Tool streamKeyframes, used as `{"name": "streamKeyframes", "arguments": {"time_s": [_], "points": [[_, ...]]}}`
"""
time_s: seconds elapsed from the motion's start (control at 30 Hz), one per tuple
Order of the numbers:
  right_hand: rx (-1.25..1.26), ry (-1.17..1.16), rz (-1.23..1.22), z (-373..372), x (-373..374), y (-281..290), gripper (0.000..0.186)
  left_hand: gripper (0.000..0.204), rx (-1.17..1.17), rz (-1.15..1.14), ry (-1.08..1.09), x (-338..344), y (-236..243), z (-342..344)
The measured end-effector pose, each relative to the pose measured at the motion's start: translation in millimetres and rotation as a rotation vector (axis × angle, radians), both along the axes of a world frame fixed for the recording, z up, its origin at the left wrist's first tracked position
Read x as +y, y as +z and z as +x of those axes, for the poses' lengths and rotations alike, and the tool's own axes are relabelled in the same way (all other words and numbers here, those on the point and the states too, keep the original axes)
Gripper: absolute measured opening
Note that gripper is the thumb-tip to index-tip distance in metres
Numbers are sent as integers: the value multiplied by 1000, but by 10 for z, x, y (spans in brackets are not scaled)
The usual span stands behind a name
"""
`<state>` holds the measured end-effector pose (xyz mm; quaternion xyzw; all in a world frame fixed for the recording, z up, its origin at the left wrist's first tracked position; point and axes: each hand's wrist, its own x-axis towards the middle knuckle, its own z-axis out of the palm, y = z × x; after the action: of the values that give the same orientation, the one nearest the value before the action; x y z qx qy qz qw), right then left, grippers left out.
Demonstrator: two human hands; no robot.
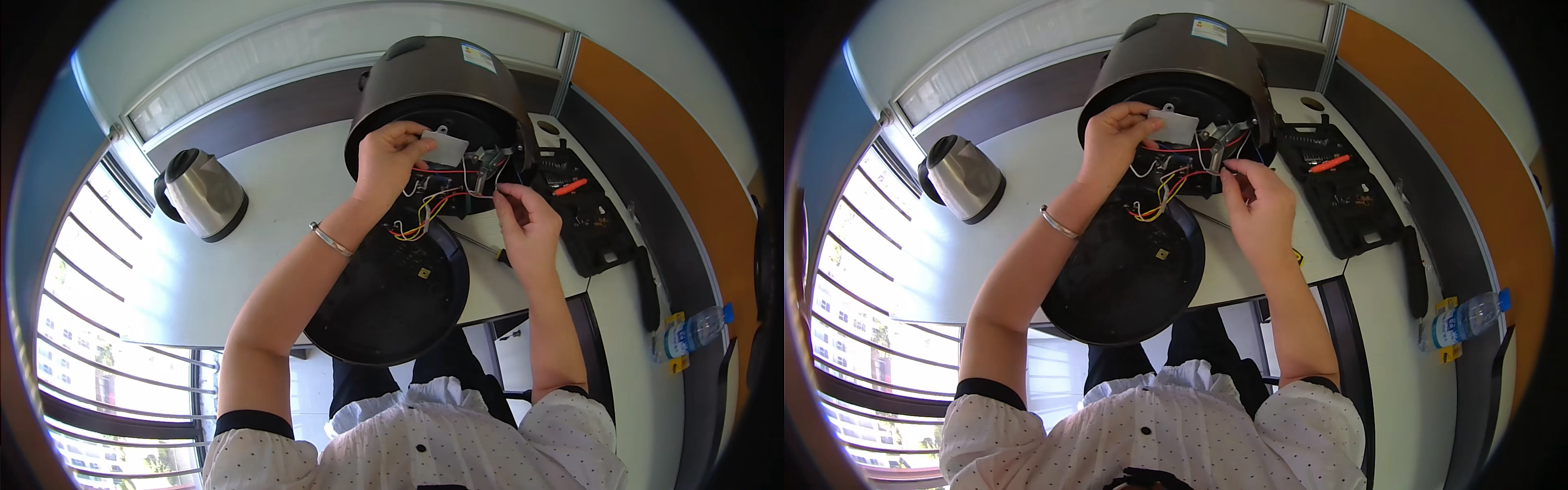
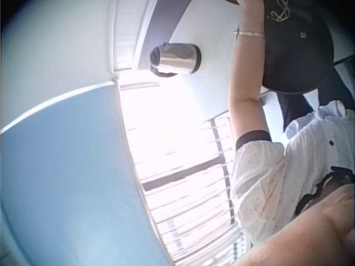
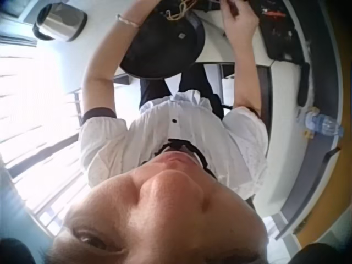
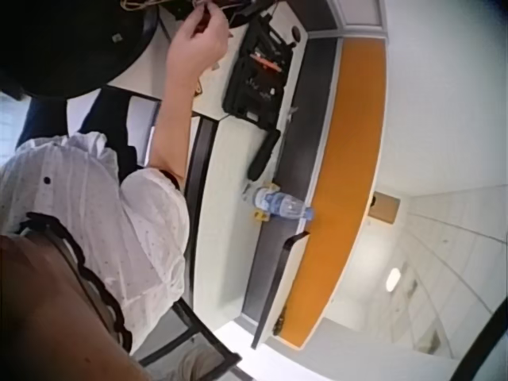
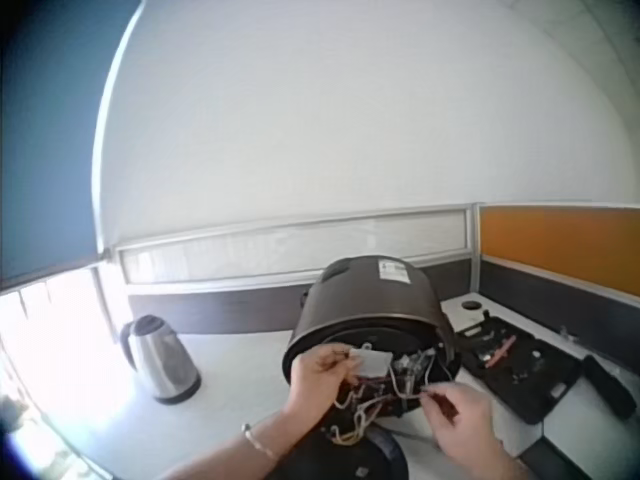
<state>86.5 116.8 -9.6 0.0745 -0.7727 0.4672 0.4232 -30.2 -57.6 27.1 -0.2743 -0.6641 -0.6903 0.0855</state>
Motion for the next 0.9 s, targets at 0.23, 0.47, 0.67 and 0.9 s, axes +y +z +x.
{"name": "streamKeyframes", "arguments": {"time_s": [0.23,0.47,0.67,0.9], "points": [[-52,8,26,-7,24,-95,13,16,54,-37,68,51,-19,-52],[-57,-2,51,10,45,-129,11,17,100,-56,104,64,-43,37],[-37,2,34,21,71,-207,10,15,36,-62,159,-68,-100,149],[-57,1,45,22,65,-271,11,13,78,-141,108,-334,-258,176]]}}
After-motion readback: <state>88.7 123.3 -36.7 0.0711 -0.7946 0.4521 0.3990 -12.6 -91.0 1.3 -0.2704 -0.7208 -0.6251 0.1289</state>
